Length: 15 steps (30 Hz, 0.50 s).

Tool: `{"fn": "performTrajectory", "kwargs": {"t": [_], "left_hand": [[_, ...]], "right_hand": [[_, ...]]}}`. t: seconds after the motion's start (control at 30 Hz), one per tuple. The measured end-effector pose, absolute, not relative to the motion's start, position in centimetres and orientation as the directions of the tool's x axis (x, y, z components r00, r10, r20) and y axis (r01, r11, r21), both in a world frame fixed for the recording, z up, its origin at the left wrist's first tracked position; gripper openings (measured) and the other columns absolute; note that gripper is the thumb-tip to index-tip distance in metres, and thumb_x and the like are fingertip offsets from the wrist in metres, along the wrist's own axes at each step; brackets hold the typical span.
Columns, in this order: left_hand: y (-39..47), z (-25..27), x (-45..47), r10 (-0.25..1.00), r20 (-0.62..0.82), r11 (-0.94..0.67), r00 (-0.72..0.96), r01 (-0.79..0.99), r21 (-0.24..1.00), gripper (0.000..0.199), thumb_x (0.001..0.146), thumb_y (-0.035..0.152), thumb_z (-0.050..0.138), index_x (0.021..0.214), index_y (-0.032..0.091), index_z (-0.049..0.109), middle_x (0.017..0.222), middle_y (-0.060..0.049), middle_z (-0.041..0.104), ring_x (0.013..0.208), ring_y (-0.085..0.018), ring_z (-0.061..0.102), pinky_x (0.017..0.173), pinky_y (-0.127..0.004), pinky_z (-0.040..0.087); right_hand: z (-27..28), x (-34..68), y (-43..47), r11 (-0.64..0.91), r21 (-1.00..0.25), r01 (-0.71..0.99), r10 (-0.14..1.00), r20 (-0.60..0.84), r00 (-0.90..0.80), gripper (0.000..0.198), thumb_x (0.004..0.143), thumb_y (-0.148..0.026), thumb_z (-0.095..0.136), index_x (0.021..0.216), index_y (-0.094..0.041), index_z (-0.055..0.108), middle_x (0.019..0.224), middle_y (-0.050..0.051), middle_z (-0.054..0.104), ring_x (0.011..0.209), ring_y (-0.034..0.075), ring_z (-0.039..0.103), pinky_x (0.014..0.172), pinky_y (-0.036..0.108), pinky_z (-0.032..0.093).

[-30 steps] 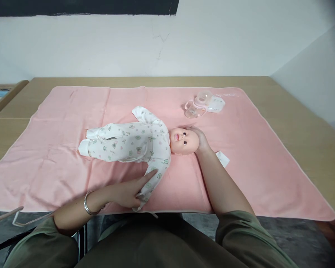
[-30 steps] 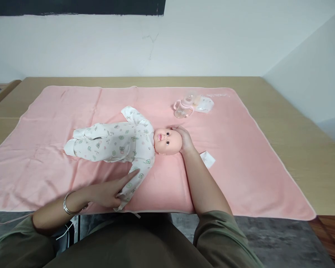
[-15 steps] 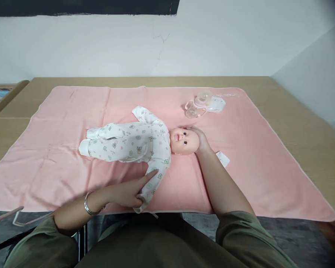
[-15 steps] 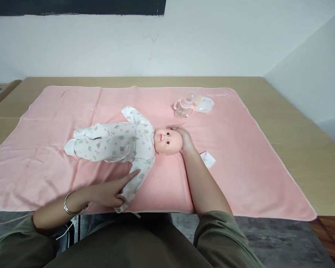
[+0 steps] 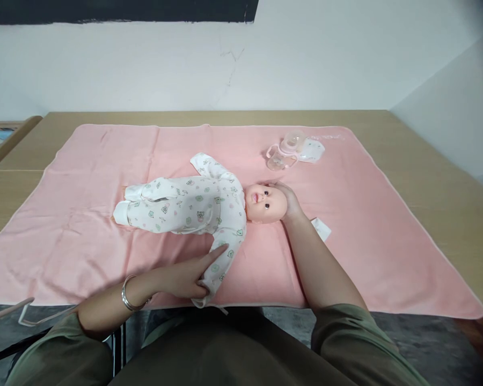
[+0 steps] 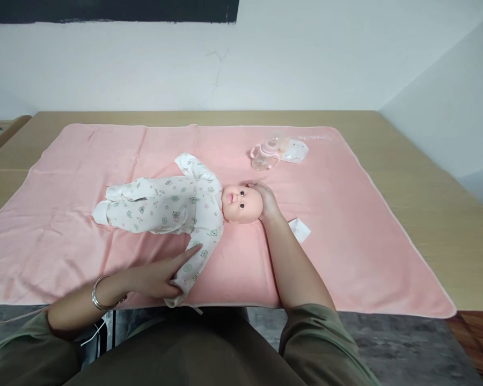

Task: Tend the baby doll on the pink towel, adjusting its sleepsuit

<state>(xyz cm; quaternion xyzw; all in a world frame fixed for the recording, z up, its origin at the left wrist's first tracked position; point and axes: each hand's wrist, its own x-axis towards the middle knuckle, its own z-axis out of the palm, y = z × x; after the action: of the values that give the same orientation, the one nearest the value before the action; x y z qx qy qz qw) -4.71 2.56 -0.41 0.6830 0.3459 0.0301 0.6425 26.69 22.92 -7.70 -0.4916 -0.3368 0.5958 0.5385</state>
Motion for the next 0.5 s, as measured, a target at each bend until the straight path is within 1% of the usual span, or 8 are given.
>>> {"fn": "performTrajectory", "kwargs": {"t": [0.1, 0.2, 0.27, 0.33, 0.37, 0.4, 0.43, 0.5], "left_hand": [[2.6, -0.2, -4.6, 0.515, -0.403, 0.067, 0.757, 0.433, 0.899, 0.118, 0.069, 0.004, 0.056, 0.165, 0.028, -0.008, 0.090, 0.001, 0.063, 0.061, -0.010, 0.050, 0.049, -0.019, 0.033], [2.6, -0.2, -4.7, 0.515, -0.407, 0.051, 0.755, 0.447, 0.893, 0.116, 0.071, 0.006, 0.056, 0.165, 0.028, -0.008, 0.090, 0.000, 0.066, 0.058, -0.010, 0.052, 0.048, -0.020, 0.033], [2.7, -0.1, -4.9, 0.527, -0.391, 0.000, 0.755, 0.460, 0.888, 0.114, 0.075, 0.009, 0.059, 0.165, 0.028, -0.008, 0.097, -0.003, 0.070, 0.062, -0.012, 0.058, 0.052, -0.022, 0.039], [2.9, -0.2, -5.2, 0.582, -0.341, -0.088, 0.738, 0.474, 0.876, 0.110, 0.081, 0.019, 0.065, 0.166, 0.028, -0.004, 0.122, -0.010, 0.069, 0.083, -0.019, 0.068, 0.068, -0.028, 0.051], [2.9, -0.3, -5.3, 0.618, -0.306, -0.133, 0.724, 0.480, 0.867, 0.106, 0.085, 0.028, 0.068, 0.166, 0.028, -0.001, 0.138, -0.014, 0.063, 0.100, -0.024, 0.069, 0.081, -0.033, 0.054], [3.0, -0.4, -5.4, 0.652, -0.267, -0.171, 0.710, 0.480, 0.860, 0.103, 0.088, 0.036, 0.069, 0.166, 0.027, 0.002, 0.151, -0.016, 0.054, 0.119, -0.029, 0.064, 0.095, -0.039, 0.053], [3.1, -0.5, -5.5, 0.681, -0.229, -0.199, 0.695, 0.477, 0.856, 0.100, 0.091, 0.043, 0.067, 0.166, 0.026, 0.005, 0.159, -0.016, 0.044, 0.134, -0.033, 0.055, 0.106, -0.043, 0.048], [3.2, -0.9, -5.5, 0.727, -0.166, -0.223, 0.667, 0.458, 0.860, 0.092, 0.095, 0.049, 0.062, 0.166, 0.025, 0.008, 0.166, -0.016, 0.032, 0.148, -0.033, 0.040, 0.117, -0.047, 0.040]], "right_hand": [[-7.6, 26.7, 22.8, -0.256, -0.901, -0.350, 0.955, -0.293, 0.055, 0.025, 0.066, -0.035, 0.077, 0.079, -0.021, 0.061, 0.082, 0.002, 0.071, 0.077, 0.020, 0.069, 0.071, 0.034, 0.060], [-7.3, 26.8, 22.4, -0.265, -0.899, -0.348, 0.956, -0.292, 0.026, 0.026, 0.067, -0.037, 0.077, 0.081, -0.021, 0.063, 0.088, 0.003, 0.072, 0.083, 0.021, 0.071, 0.076, 0.035, 0.061], [-7.1, 26.8, 22.2, -0.286, -0.894, -0.344, 0.954, -0.299, -0.016, 0.028, 0.070, -0.041, 0.076, 0.086, -0.020, 0.066, 0.092, 0.005, 0.073, 0.088, 0.024, 0.071, 0.079, 0.038, 0.061], [-6.8, 26.7, 21.9, -0.310, -0.881, -0.359, 0.949, -0.312, -0.053, 0.030, 0.072, -0.043, 0.074, 0.090, -0.019, 0.069, 0.096, 0.007, 0.074, 0.091, 0.026, 0.072, 0.081, 0.040, 0.062], [-6.7, 26.7, 21.8, -0.319, -0.873, -0.370, 0.946, -0.319, -0.062, 0.031, 0.073, -0.044, 0.073, 0.091, -0.019, 0.070, 0.097, 0.008, 0.074, 0.092, 0.027, 0.072, 0.080, 0.040, 0.062], [-6.7, 26.7, 21.8, -0.323, -0.867, -0.380, 0.944, -0.326, -0.059, 0.032, 0.073, -0.044, 0.074, 0.090, -0.019, 0.070, 0.097, 0.008, 0.074, 0.092, 0.027, 0.072, 0.079, 0.040, 0.062], [-6.7, 26.7, 21.7, -0.320, -0.864, -0.389, 0.943, -0.329, -0.047, 0.032, 0.072, -0.044, 0.074, 0.089, -0.018, 0.071, 0.096, 0.009, 0.074, 0.091, 0.027, 0.071, 0.078, 0.040, 0.062], [-6.8, 26.7, 21.8, -0.286, -0.870, -0.401, 0.949, -0.314, 0.004, 0.029, 0.070, -0.042, 0.077, 0.085, -0.018, 0.070, 0.093, 0.009, 0.074, 0.087, 0.025, 0.071, 0.076, 0.038, 0.061]]}}
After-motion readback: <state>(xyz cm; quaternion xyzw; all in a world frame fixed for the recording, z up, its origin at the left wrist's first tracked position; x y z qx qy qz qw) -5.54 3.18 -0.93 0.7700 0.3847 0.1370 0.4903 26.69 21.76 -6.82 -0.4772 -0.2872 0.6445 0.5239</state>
